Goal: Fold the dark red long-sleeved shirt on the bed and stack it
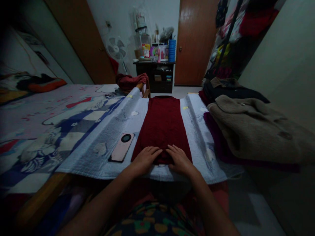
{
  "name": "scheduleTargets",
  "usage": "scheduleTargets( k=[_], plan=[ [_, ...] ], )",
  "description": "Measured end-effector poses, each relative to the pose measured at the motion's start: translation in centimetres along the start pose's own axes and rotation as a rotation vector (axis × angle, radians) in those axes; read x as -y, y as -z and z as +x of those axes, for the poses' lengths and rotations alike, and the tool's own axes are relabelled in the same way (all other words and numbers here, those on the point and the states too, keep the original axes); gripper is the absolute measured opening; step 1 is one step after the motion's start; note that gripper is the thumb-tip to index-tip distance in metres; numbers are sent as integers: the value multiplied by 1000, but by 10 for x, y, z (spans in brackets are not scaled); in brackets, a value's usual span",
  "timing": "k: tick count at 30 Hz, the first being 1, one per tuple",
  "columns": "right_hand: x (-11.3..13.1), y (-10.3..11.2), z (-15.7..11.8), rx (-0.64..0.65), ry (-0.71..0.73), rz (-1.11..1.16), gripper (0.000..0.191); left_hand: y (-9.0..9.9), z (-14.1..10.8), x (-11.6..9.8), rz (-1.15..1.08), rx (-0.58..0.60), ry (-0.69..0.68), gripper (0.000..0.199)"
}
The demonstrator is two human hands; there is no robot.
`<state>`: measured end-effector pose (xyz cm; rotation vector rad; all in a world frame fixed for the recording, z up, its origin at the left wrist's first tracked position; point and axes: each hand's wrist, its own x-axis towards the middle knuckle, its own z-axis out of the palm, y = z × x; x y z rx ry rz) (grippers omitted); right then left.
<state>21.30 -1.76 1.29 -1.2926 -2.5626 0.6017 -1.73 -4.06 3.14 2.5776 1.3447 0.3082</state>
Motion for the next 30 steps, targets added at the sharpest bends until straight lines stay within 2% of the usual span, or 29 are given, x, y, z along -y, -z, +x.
scheduleTargets(
  k=[6, 11, 16, 22, 27, 30],
  plan=[
    [-3, -2, 0, -72, 16, 25, 70, -2, 4, -3, 1, -47, 15, 62],
    [-2, 0, 2, -85, 7, 31, 65, -7, 2, 8, -95, -118, -8, 57],
    [4, 0, 1, -91, -11, 15, 59, -9, 2, 16, -116, -115, 9, 51],
    [10, -6, -2, -140, -22, -51, 62, -8, 1, 10, -69, -123, -20, 55],
    [15, -2, 1, -164, -25, -47, 42, -15, 2, 4, -10, -167, 8, 64],
    [19, 3, 2, -162, -27, -60, 33, -18, 6, 0, 17, -188, 31, 58]
  ],
)
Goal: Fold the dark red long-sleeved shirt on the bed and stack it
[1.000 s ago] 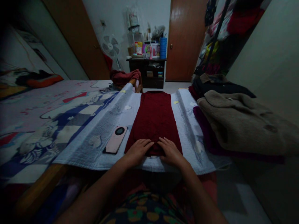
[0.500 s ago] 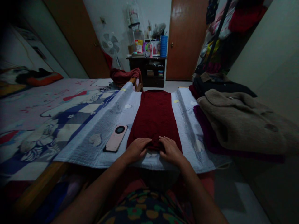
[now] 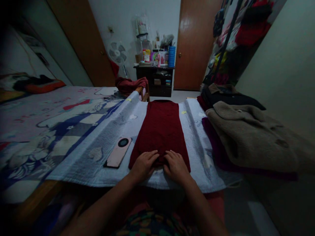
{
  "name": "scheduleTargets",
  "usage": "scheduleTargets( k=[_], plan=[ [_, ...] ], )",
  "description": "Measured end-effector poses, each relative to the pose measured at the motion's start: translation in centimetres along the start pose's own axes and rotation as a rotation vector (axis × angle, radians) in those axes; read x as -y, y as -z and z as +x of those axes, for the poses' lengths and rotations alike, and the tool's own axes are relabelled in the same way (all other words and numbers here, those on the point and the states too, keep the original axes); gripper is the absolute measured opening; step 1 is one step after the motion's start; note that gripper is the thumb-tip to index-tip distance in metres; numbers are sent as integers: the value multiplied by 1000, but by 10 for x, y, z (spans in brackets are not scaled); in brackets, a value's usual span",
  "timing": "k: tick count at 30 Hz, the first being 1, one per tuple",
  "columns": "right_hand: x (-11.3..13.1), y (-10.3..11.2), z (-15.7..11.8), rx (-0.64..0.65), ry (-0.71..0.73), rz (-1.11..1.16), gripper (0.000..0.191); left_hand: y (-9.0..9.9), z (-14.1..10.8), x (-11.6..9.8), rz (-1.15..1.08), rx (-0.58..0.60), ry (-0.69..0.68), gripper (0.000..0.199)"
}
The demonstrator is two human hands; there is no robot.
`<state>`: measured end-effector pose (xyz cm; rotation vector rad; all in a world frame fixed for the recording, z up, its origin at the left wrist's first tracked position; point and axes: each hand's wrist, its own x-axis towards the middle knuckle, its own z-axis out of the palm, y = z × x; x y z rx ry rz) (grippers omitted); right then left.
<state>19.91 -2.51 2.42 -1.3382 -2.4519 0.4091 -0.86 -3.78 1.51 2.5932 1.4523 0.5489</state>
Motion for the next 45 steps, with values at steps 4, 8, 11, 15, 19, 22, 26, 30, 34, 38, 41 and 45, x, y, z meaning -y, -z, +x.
scheduleTargets(
  k=[4, 8, 11, 15, 19, 22, 26, 30, 34, 38, 41, 45],
  plan=[
    [-1, 2, -3, 0, 43, -33, 37, 3, 4, -3, -13, 24, -1, 47],
    [-11, 1, -13, -9, 76, -107, 62, 7, 4, 1, -28, 11, -19, 52],
    [-21, 4, -19, -31, 51, -160, 73, 7, 1, 6, -28, -12, -30, 56],
    [-31, 7, -23, -57, 1, -197, 72, 3, 2, 8, 0, -17, -34, 60],
    [-33, 5, -23, -82, 19, -159, 62, -2, 4, 5, 106, -13, -61, 56],
    [-32, 4, -21, -131, 44, -112, 57, -6, 6, 2, 176, -32, -98, 47],
    [-30, 7, -18, -142, 49, -83, 53, -8, 7, 1, 234, -64, -127, 41],
    [-30, 10, -18, -100, 32, -84, 54, -15, 7, 4, 251, -90, -124, 38],
    [-27, 14, -18, -76, -11, -81, 53, -18, 6, 6, 229, -85, -154, 34],
    [-23, 21, -16, -38, -13, -56, 47, -7, 9, 3, 204, -67, -164, 29],
    [-20, 28, -16, -25, -13, -30, 49, 6, 12, 0, 199, -62, -169, 27],
    [-16, 35, -15, -21, -12, -14, 50, 21, 15, -3, 202, -53, -162, 29]
  ],
)
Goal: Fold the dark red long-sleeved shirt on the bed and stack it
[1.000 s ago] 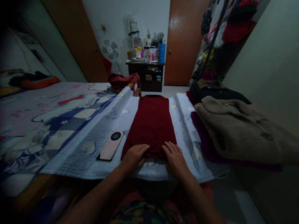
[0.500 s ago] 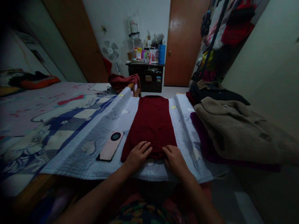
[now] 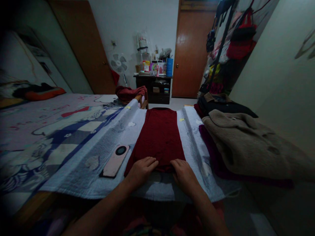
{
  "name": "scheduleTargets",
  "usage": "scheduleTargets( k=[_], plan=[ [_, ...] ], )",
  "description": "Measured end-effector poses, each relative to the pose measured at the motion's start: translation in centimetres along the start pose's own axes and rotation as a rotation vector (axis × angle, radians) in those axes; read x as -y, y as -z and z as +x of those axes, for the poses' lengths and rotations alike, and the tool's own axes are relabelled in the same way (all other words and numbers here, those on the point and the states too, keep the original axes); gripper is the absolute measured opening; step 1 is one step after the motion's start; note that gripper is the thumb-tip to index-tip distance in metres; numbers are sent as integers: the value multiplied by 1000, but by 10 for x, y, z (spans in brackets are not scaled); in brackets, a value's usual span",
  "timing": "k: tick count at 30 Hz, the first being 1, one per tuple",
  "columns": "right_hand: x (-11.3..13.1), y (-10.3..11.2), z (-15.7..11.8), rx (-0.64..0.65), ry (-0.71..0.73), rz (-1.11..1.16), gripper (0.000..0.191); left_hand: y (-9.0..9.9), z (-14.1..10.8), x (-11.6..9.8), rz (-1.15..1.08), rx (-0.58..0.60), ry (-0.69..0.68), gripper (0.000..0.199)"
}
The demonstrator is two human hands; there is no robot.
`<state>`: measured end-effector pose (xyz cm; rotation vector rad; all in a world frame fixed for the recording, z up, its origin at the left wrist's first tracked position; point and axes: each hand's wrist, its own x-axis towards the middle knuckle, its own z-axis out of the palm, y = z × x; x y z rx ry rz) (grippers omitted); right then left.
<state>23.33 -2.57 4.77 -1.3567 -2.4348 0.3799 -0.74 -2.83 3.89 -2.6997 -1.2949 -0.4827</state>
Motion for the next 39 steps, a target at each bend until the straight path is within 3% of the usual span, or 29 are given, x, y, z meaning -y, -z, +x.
scheduleTargets(
  k=[19, 29, 39],
  plan=[
    [22, 42, 9, 18, -12, 38, 48, 42, 14, 2, -15, 18, 8, 30],
    [31, 52, -14, 124, -16, 133, 43, 63, 4, -18, -126, 218, 45, 28],
    [47, 83, -22, 261, 14, 168, 44, 108, 1, -22, -273, 378, -8, 25]
  ],
)
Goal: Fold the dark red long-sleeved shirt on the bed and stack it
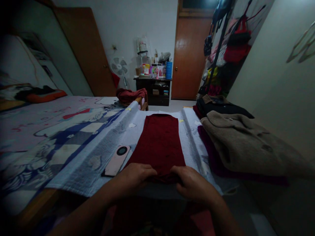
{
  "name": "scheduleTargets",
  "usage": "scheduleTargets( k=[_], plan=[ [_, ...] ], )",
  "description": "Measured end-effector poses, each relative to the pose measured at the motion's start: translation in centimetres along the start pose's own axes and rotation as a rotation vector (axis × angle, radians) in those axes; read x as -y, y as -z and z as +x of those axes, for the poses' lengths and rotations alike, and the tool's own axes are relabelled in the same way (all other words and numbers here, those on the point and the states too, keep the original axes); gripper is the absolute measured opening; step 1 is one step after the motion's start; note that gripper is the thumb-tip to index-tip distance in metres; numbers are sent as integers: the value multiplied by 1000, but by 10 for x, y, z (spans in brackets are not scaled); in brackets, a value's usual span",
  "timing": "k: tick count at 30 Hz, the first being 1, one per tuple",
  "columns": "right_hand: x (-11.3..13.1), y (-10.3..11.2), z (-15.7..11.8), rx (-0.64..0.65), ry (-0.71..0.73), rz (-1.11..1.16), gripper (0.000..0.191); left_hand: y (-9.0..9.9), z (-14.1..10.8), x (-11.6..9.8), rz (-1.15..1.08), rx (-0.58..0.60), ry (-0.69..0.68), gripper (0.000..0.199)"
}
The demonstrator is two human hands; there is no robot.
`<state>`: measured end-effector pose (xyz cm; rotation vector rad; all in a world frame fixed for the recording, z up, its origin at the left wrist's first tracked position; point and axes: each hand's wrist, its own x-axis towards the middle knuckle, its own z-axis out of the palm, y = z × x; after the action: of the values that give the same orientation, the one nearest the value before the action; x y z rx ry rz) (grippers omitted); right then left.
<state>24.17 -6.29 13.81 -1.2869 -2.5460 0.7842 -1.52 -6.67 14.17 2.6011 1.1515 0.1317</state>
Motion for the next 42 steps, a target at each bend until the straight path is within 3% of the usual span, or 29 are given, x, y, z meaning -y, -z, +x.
scheduleTargets(
  k=[5, 10, 14, 17, 21, 25, 29, 32, 34, 37, 42],
  plan=[
    [6, 22, 4, 19, 32, 5, 45, 22, 5, 5, -51, 13, -41, 28],
    [0, 48, 22, -88, 59, -11, 44, 53, 29, 17, -36, -9, -55, 29],
    [-8, 71, 42, -148, 9, 27, 31, 81, 53, 32, -20, 39, -62, 27],
    [-20, 87, 62, -266, -21, 82, 23, 100, 73, 48, 6, 73, -59, 30],
    [-38, 103, 95, -366, -33, 290, 21, 122, 105, 72, 46, 74, -66, 31],
    [-60, 112, 130, -370, -104, 667, 35, 136, 139, 97, 84, 118, -17, 33],
    [-90, 103, 159, -374, -101, 978, 50, 136, 173, 127, 103, 132, 19, 37],
    [-114, 83, 174, -281, -96, 1192, 60, 126, 196, 153, 138, 141, 59, 36],
    [-128, 67, 184, -226, -148, 1288, 56, 115, 210, 169, 156, 147, 80, 35],
    [-146, 47, 202, -255, -278, 1349, 43, 98, 229, 191, 179, 141, 86, 32],
    [-170, 39, 234, -312, -423, 1304, 32, 73, 255, 221, 185, 134, 99, 30]
  ],
)
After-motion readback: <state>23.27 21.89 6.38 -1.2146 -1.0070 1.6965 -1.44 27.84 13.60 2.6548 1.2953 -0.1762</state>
